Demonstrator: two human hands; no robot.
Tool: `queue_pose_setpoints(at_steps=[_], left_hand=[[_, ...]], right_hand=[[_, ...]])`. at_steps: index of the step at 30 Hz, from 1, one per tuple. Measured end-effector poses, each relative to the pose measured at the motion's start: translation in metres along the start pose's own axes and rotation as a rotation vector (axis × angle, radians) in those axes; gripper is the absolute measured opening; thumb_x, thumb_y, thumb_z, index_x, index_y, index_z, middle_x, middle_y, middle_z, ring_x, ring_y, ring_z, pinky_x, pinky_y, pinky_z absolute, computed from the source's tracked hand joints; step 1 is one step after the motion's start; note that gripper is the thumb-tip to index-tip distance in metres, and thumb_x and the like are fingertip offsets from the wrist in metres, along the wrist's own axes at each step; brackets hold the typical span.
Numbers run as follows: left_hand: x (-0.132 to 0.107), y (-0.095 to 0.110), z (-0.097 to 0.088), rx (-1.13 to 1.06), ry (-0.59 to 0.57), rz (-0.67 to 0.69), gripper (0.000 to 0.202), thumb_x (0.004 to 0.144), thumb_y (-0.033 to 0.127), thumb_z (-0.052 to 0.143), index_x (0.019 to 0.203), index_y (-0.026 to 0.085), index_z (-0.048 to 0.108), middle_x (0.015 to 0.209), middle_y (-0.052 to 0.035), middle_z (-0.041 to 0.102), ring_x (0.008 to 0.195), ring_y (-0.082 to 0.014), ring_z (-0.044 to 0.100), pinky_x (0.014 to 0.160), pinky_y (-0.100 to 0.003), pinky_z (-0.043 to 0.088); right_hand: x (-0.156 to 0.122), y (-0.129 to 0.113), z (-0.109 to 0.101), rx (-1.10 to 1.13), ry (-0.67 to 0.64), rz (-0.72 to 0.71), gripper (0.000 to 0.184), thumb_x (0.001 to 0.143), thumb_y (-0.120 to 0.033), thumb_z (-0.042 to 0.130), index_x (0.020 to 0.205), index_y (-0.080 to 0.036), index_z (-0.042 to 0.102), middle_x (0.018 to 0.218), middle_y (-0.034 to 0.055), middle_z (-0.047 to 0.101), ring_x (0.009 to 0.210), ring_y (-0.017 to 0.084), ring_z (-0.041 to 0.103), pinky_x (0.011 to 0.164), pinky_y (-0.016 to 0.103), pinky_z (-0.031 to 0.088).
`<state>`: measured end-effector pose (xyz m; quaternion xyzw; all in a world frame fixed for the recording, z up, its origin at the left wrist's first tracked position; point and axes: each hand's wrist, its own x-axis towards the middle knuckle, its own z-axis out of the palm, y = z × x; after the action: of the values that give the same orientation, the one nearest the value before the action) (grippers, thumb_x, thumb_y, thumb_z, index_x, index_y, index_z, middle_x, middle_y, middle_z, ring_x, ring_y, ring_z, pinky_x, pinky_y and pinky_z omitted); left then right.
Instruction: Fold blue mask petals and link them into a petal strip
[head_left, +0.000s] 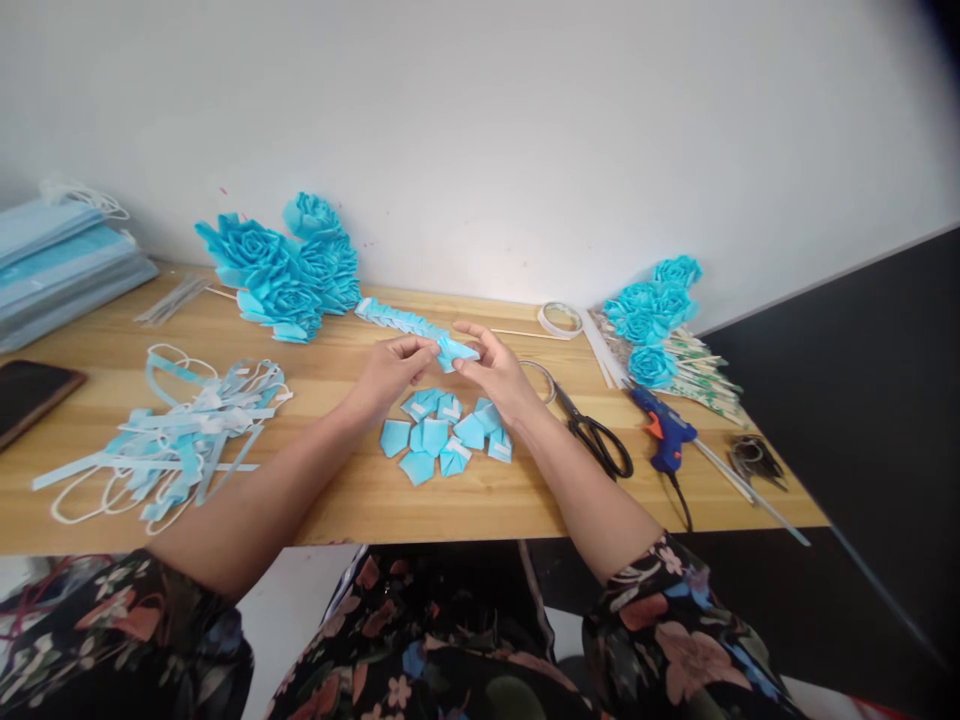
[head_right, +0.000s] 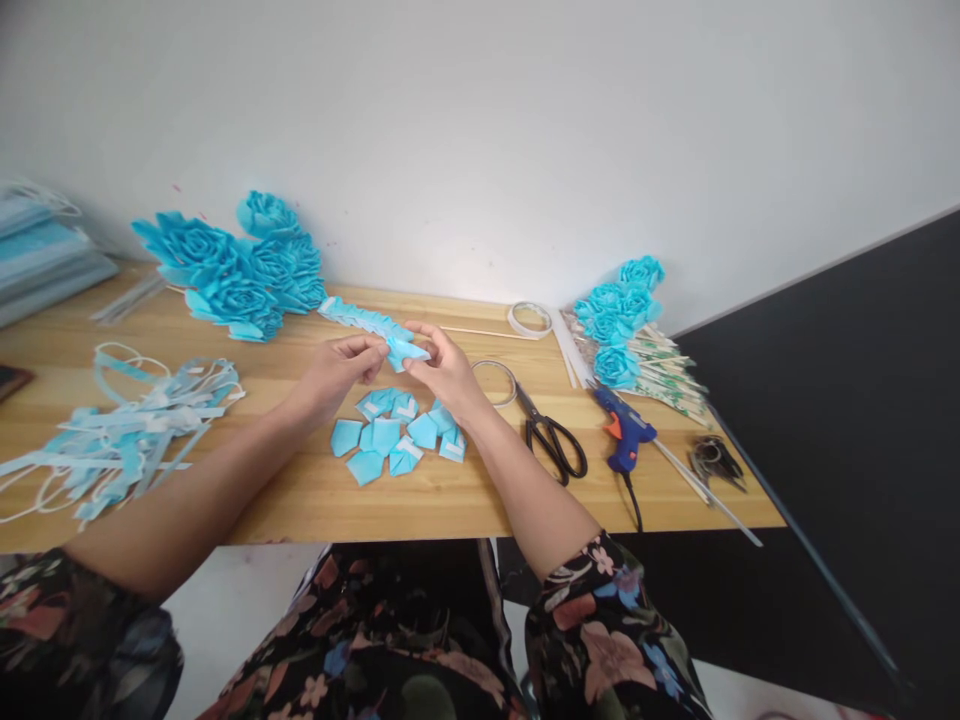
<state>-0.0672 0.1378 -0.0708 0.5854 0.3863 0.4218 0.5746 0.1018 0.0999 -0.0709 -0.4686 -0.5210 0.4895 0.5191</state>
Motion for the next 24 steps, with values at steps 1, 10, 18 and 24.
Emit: queue_pose_setpoints(at_steps=[1, 10, 18, 24], left_hand=[[0.0002, -0.0003, 0.0, 0.002, 0.004, 0.001, 0.026, 0.072, 0.041, 0.067, 0.065, 0.016, 0.061, 0.051, 0.0044, 0.046, 0.05, -0.0076, 0.038, 0.051, -0.022, 0.033], [0.0019, -0.0033, 0.0002, -0.011, 0.033, -0.018, 0.024, 0.067, 0.039, 0.071, 0.068, 0.016, 0.064, 0.05, 0.0051, 0.046, 0.05, -0.0074, 0.037, 0.051, -0.023, 0.029], [0.0012, -0.0019, 0.0029, -0.018, 0.053, -0.035, 0.025, 0.066, 0.039, 0.071, 0.067, 0.016, 0.062, 0.05, 0.0053, 0.046, 0.049, -0.0068, 0.036, 0.049, -0.023, 0.027], [0.0007, -0.0032, 0.0031, -0.059, 0.003, -0.057, 0.028, 0.069, 0.042, 0.068, 0.063, 0.017, 0.058, 0.054, 0.0035, 0.05, 0.049, -0.0077, 0.042, 0.05, -0.022, 0.033]], right_hand=[[-0.0001, 0.0, 0.0001, 0.002, -0.004, 0.001, 0.053, 0.072, -0.026, 0.07, 0.123, -0.025, 0.057, 0.083, -0.0042, 0.067, 0.079, 0.015, 0.064, 0.082, 0.031, 0.052], [-0.0012, -0.0006, -0.0002, -0.008, -0.029, 0.006, 0.051, 0.073, -0.025, 0.069, 0.122, -0.024, 0.057, 0.081, -0.0048, 0.064, 0.078, 0.013, 0.062, 0.079, 0.029, 0.051], [-0.0011, 0.0006, -0.0003, -0.009, -0.045, 0.004, 0.05, 0.074, -0.025, 0.07, 0.122, -0.023, 0.058, 0.08, -0.0045, 0.063, 0.076, 0.012, 0.06, 0.076, 0.027, 0.048], [0.0003, 0.0012, -0.0011, -0.023, -0.014, -0.008, 0.051, 0.073, -0.026, 0.069, 0.122, -0.022, 0.058, 0.08, -0.0045, 0.062, 0.075, 0.012, 0.059, 0.076, 0.027, 0.047]])
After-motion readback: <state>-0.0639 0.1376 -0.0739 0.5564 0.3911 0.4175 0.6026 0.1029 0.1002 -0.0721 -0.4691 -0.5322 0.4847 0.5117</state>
